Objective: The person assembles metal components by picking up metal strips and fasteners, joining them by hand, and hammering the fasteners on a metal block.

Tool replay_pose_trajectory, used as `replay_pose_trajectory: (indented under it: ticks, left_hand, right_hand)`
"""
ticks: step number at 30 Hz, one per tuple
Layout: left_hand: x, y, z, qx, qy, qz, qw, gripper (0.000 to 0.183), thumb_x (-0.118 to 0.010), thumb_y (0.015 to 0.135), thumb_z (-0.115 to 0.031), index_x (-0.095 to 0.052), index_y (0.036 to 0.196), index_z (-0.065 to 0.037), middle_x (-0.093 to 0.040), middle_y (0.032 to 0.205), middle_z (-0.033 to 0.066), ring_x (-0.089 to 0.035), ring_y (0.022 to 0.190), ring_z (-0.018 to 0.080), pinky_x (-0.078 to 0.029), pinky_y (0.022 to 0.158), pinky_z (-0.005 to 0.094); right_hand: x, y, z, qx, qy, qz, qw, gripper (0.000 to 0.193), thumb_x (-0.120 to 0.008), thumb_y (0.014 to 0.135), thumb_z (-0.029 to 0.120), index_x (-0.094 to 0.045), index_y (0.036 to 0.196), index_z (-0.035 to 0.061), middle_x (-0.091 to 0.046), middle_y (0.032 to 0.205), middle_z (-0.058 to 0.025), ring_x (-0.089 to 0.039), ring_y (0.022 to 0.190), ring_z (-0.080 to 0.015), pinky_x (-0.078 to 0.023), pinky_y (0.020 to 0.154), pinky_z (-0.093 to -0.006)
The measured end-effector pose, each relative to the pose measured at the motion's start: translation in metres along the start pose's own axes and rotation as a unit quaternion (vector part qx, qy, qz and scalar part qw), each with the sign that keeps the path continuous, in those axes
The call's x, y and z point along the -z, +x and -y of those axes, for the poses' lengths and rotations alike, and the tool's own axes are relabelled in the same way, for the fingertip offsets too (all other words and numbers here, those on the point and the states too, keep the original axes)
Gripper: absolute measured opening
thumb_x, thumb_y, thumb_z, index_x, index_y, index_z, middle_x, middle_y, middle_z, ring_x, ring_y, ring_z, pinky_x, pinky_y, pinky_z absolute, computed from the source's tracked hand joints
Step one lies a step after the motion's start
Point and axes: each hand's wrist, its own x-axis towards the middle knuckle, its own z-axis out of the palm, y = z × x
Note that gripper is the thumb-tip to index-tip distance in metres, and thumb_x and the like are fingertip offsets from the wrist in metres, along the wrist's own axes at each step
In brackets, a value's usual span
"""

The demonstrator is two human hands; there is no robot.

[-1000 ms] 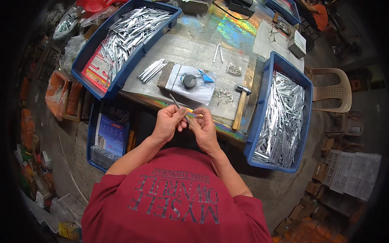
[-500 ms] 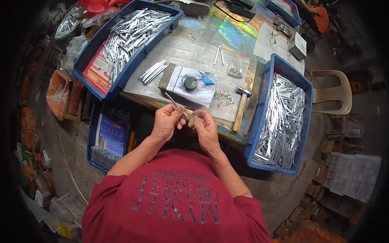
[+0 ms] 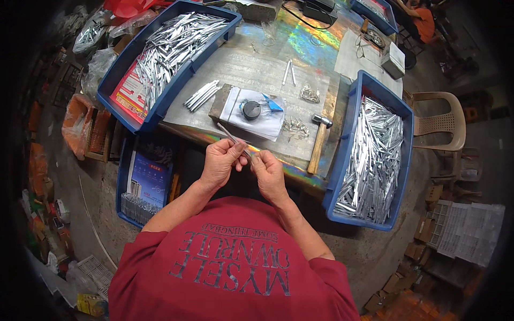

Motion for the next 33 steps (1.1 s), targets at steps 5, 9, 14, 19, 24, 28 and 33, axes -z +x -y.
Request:
replay_pose_trajectory:
  ticks: [5,9,14,19,24,28,33]
  left_hand:
    - [-0.004,0.001,-0.002,-0.011,-0.005,0.0,1.0,0.013,-0.054,0.08,-0.012,-0.054,0.078,0.001,-0.054,0.06,0.0041,-0.049,0.047,0.0051,-0.037,0.038,0.0145]
    - [-0.005,0.006,-0.005,-0.02,-0.004,0.003,1.0,0.015,-0.053,0.08,-0.014,-0.053,0.073,-0.001,-0.054,0.059,0.0045,-0.048,0.046,0.0053,-0.036,0.038,0.0146]
    - [0.002,0.039,-0.008,-0.118,0.059,-0.044,0.99,0.017,-0.054,0.08,-0.016,-0.053,0.072,-0.001,-0.054,0.058,0.0044,-0.046,0.044,0.0048,-0.034,0.038,0.0157]
    - [-0.001,0.068,-0.018,-0.164,0.159,-0.054,0.972,0.013,-0.054,0.079,-0.013,-0.056,0.076,-0.001,-0.053,0.06,0.0018,-0.045,0.045,0.0035,-0.035,0.039,0.0157]
    - [-0.002,0.081,-0.013,-0.187,0.223,-0.077,0.954,0.014,-0.055,0.079,-0.014,-0.057,0.074,-0.001,-0.053,0.058,0.0004,-0.046,0.045,0.0027,-0.035,0.038,0.0165]
    - [-0.006,0.082,-0.014,-0.193,0.237,-0.088,0.948,0.014,-0.056,0.078,-0.014,-0.058,0.073,-0.001,-0.052,0.054,-0.0006,-0.044,0.042,0.0025,-0.035,0.038,0.017]
    - [-0.01,0.079,-0.017,-0.188,0.249,-0.097,0.945,0.013,-0.056,0.078,-0.014,-0.058,0.074,-0.001,-0.051,0.055,-0.0011,-0.044,0.044,0.0021,-0.036,0.038,0.0167]
  right_hand:
    - [-0.004,0.001,-0.002,0.021,0.009,-0.015,1.0,0.016,-0.046,0.084,0.015,-0.046,0.075,0.0027,-0.043,0.064,0.0024,-0.036,0.058,-0.0036,-0.03,0.051,-0.0168]
    - [-0.007,0.002,0.005,0.022,0.022,-0.029,0.999,0.015,-0.044,0.086,0.016,-0.049,0.082,0.002,-0.046,0.065,0.0016,-0.037,0.057,-0.0032,-0.03,0.051,-0.0163]
    - [-0.002,0.004,0.01,0.012,0.04,-0.044,0.998,0.017,-0.042,0.087,0.018,-0.05,0.088,0.0032,-0.048,0.065,0.001,-0.038,0.055,-0.0024,-0.03,0.049,-0.0153]
    - [0.005,-0.001,0.002,0.02,0.042,-0.041,0.998,0.017,-0.042,0.087,0.018,-0.05,0.087,0.0037,-0.049,0.064,0.001,-0.037,0.053,-0.0023,-0.028,0.047,-0.0149]
    - [0.007,-0.004,-0.003,0.012,0.034,-0.049,0.998,0.016,-0.042,0.086,0.017,-0.05,0.084,0.0039,-0.049,0.063,0.0009,-0.036,0.051,-0.0019,-0.028,0.045,-0.015]
    - [0.01,-0.004,-0.005,0.01,0.038,-0.053,0.998,0.015,-0.042,0.086,0.017,-0.05,0.084,0.004,-0.048,0.063,0.001,-0.036,0.051,-0.0018,-0.028,0.045,-0.0149]
    - [0.01,-0.004,-0.007,0.015,0.044,-0.053,0.998,0.015,-0.042,0.087,0.016,-0.049,0.084,0.004,-0.048,0.063,0.0014,-0.036,0.051,-0.0016,-0.028,0.045,-0.0147]
